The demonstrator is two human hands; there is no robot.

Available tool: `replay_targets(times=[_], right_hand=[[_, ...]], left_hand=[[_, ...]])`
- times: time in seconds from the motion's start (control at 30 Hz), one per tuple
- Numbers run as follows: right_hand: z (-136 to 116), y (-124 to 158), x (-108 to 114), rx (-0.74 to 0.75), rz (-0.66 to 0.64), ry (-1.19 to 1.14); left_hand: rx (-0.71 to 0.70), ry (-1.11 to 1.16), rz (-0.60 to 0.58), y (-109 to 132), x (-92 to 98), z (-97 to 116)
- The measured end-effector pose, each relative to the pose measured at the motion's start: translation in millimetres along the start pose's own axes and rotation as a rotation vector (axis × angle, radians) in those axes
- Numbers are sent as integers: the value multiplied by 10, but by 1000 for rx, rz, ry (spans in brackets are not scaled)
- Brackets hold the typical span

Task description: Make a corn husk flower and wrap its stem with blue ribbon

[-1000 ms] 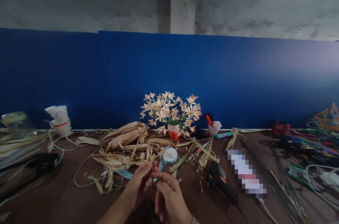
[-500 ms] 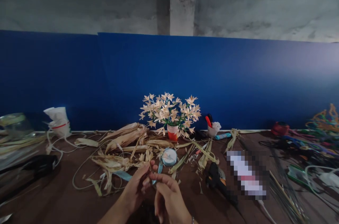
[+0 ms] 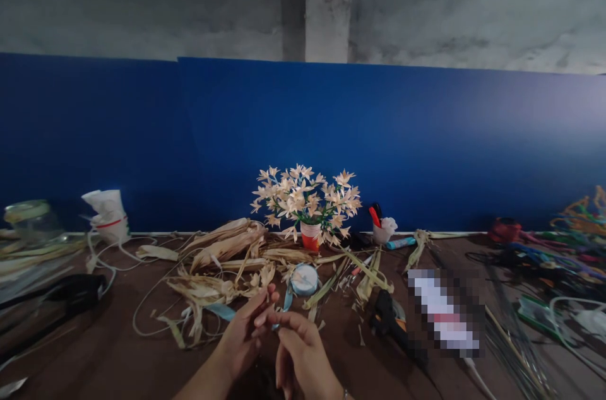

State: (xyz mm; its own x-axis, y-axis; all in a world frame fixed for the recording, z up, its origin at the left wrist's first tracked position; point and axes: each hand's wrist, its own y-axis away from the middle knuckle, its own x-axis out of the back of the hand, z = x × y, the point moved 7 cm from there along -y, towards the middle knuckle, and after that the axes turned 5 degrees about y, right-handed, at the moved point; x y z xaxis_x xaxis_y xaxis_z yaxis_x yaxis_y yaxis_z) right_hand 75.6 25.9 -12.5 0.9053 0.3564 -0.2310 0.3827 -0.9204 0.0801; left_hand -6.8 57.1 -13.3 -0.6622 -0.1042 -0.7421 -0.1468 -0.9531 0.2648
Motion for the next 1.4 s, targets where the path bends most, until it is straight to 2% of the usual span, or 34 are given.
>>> replay_targets(times=[0.27, 0.5, 0.7, 1.2, 1.4], right_hand=[[-32, 8, -5, -8, 16, 18], [-71, 27, -6, 30, 32, 34], [18, 2, 26, -40, 64, 40], [-18, -10, -15, 3, 33, 4], [-11, -10, -4, 29, 43, -15]], left_hand=[[53, 89, -35, 19, -25, -35], [27, 81, -22, 16, -7, -30], [1, 46, -63, -10, -11, -24], [18, 7, -2, -30, 81, -150], [3, 0, -25, 7, 0, -147]])
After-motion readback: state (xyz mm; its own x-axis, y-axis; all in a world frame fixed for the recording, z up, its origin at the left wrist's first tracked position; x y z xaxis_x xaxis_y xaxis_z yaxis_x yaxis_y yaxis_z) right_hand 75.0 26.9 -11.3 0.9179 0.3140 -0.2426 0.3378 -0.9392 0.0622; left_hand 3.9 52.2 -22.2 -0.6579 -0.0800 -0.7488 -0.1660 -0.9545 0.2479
